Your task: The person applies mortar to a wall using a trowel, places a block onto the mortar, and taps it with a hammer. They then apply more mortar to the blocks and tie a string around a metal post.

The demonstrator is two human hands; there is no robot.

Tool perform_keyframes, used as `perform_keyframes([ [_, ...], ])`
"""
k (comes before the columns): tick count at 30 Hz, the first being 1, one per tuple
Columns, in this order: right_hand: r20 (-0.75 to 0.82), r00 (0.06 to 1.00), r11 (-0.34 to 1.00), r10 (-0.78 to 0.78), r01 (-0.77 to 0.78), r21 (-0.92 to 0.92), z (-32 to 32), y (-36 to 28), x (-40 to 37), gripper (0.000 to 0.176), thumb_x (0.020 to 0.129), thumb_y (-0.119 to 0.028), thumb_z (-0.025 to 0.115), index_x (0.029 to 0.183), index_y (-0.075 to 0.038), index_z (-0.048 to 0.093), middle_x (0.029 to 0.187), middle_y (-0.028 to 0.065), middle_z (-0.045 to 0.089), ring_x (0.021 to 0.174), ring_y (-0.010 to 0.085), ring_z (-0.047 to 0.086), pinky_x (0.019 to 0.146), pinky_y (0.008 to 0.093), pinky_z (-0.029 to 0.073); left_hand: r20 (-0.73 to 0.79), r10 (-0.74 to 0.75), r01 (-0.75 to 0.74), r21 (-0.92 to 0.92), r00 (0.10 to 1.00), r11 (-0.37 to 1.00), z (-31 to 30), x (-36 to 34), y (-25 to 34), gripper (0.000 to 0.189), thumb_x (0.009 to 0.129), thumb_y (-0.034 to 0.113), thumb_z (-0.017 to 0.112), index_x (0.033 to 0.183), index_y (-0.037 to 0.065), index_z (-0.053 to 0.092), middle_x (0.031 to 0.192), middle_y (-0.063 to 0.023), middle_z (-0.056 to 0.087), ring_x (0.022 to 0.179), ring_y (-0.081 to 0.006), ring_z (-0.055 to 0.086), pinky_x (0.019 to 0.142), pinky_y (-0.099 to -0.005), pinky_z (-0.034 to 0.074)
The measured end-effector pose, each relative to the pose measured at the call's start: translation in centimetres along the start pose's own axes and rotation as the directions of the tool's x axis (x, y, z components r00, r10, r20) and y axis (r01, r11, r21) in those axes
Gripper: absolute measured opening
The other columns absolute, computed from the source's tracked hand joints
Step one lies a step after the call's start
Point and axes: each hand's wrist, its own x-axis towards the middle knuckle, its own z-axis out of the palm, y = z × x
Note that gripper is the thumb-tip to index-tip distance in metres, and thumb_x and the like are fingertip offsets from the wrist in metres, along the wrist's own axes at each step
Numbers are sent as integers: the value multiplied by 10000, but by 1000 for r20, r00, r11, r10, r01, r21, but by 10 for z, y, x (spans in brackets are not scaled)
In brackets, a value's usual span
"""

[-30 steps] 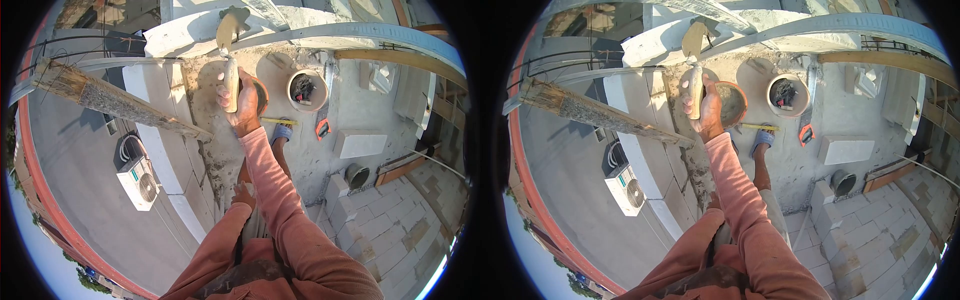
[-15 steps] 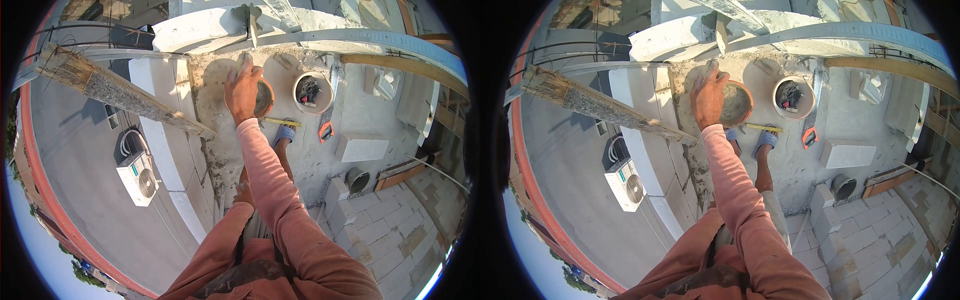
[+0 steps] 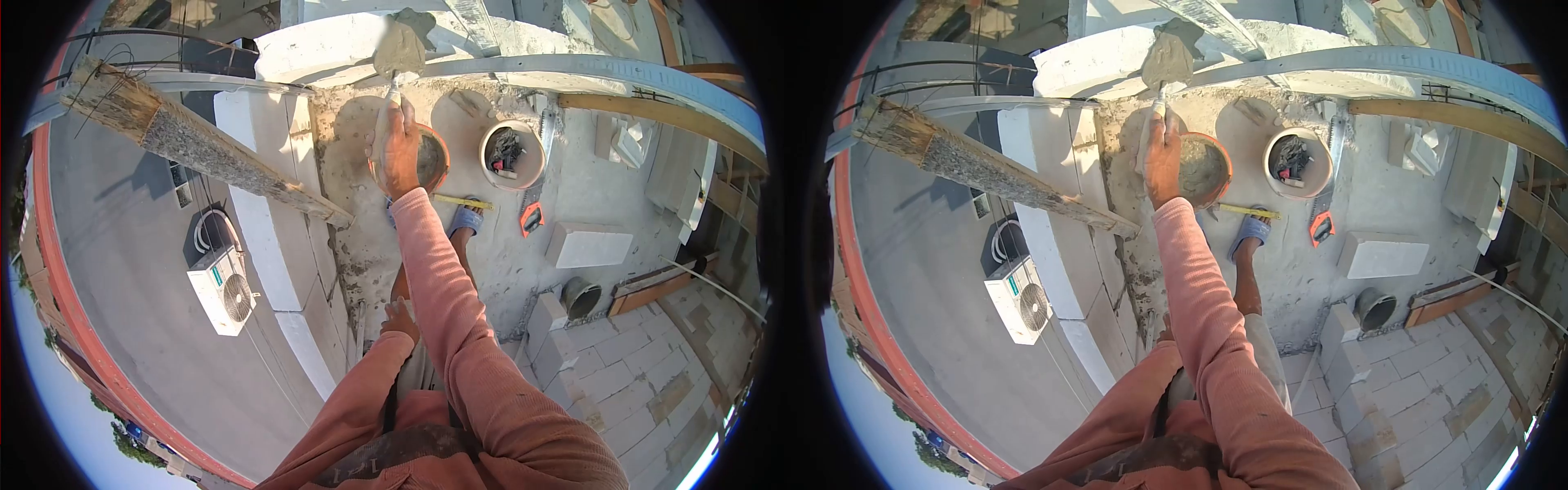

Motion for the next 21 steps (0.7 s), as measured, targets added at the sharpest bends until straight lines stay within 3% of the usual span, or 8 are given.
perform_keyframes([
  [3, 31, 997, 997, 73, -73, 4, -1, 5, -31, 491, 1022, -381, 503, 1401, -75, 445, 981, 80, 561, 597, 126, 553, 445, 279, 449, -28, -16, 20, 131, 999, 991, 32, 34, -14, 859, 909, 443, 603, 1594, 249, 122, 1624, -172, 184, 1273, -475, 511, 1018, -552, 476],
  [6, 26, 994, 991, 108, -106, -80, 3, -11, -55, 491, 1030, -367, 486, 1417, -68, 440, 982, 88, 561, 566, 121, 544, 424, 272, 434, -38, -11, 18, 197, 999, 980, 23, 27, -6, 871, 905, 478, 610, 1594, 259, 123, 1622, -177, 189, 1265, -478, 518, 1010, -557, 481],
  [10, 72, 997, 950, 43, -18, -311, 1, -15, -45, 528, 1035, -445, 485, 1392, -56, 465, 835, 47, 542, 530, 117, 537, 414, 264, 424, 16, -62, 61, 41, 998, 997, 3, 10, 4, 920, 877, 503, 644, 1594, 244, 129, 1617, -185, 197, 1263, -491, 519, 1006, -554, 485],
  [11, 67, 996, 960, -60, 76, -268, 4, -9, -28, 545, 1035, -473, 485, 1387, -56, 469, 778, 29, 525, 533, 114, 533, 418, 269, 431, 0, -45, 44, 77, 999, 996, 4, 10, 3, 929, 873, 515, 648, 1594, 239, 131, 1617, -185, 195, 1268, -493, 514, 1009, -552, 484],
  [14, -12, 998, 972, -57, 53, -229, 3, -20, 11, 548, 1038, -476, 479, 1392, -57, 467, 783, 30, 524, 532, 112, 528, 420, 268, 432, 13, -42, 41, 95, 999, 995, 13, 15, -1, 928, 877, 527, 643, 1594, 225, 136, 1623, -182, 187, 1276, -492, 508, 1018, -545, 480],
  [16, -62, 979, 924, -196, 163, -345, -14, 14, 28, 561, 1037, -497, 473, 1395, -66, 459, 778, 25, 517, 548, 110, 530, 432, 267, 437, 11, -36, 34, 115, 999, 993, 13, 19, -1, 915, 888, 528, 630, 1595, 221, 136, 1628, -181, 183, 1276, -488, 511, 1023, -542, 478],
  [19, -140, 982, 967, -126, 90, -237, -7, 29, -2, 569, 1035, -508, 467, 1399, -70, 454, 810, 36, 522, 560, 110, 533, 443, 268, 440, -13, -14, 16, 169, 1000, 986, 14, 17, 2, 898, 903, 532, 613, 1597, 222, 135, 1633, -181, 183, 1274, -481, 517, 1027, -537, 476],
  [21, -143, 990, 991, 2, -21, -130, 5, 10, -38, 577, 1035, -510, 466, 1407, -69, 448, 837, 44, 524, 559, 110, 531, 444, 267, 437, -21, -13, 17, 179, 1000, 984, 11, 18, 4, 895, 905, 532, 609, 1597, 222, 134, 1633, -181, 184, 1273, -479, 519, 1027, -536, 476],
])
